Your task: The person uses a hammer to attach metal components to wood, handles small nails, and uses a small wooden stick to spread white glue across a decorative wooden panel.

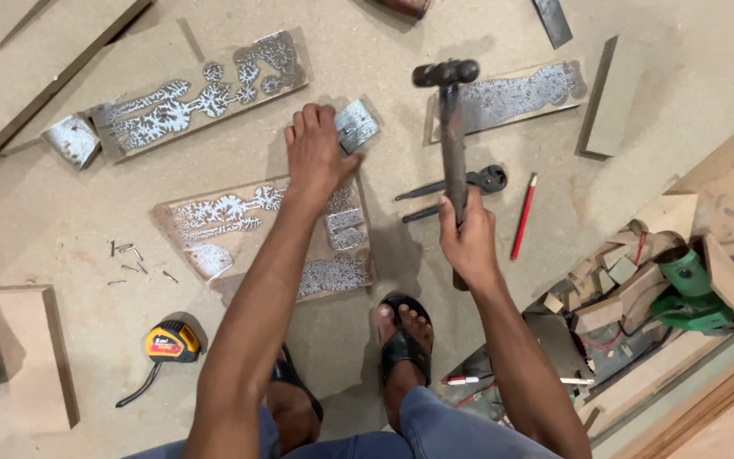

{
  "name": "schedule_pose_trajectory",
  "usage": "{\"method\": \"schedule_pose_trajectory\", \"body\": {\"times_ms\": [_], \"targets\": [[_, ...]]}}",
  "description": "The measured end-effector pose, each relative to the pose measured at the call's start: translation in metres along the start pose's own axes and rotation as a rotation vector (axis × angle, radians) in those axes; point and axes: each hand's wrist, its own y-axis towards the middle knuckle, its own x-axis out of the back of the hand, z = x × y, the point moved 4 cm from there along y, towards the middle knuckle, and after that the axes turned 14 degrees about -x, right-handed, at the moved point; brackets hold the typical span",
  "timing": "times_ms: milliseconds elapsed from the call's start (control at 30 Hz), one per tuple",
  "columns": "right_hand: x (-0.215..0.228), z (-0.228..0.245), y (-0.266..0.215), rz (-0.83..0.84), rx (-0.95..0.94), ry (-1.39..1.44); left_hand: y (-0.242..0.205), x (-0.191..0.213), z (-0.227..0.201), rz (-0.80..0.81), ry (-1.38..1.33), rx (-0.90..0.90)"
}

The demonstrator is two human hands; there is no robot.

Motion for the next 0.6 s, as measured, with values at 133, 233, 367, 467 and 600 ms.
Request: {"method": "schedule_pose_trajectory", "body": {"times_ms": [133,233,367,467,600], "targets": [[-0.003,-0.004,-0.003,0.251,-0.304,0.148,0.015,-0.014,0.008,-0.045,0.001,-0.086],[-0.002,-0.001,-0.004,0.251,-0.309,0.269,0.024,-0.019,0.011,-0.106,-0.03,-0.13],[-0.011,-0.015,-0.003,0.211,-0.3,0.403,0.031,-0.022,0.013,-0.176,-0.052,-0.129],[-0.034,-0.023,0.006,0.136,-0.094,0.107,0.034,-0.027,0.018,-0.158,-0.096,-0.081],[-0.035,-0.01,0.006,0.118,-0.028,-0.083,0.034,-0.023,0.019,-0.19,-0.075,-0.111]]}}
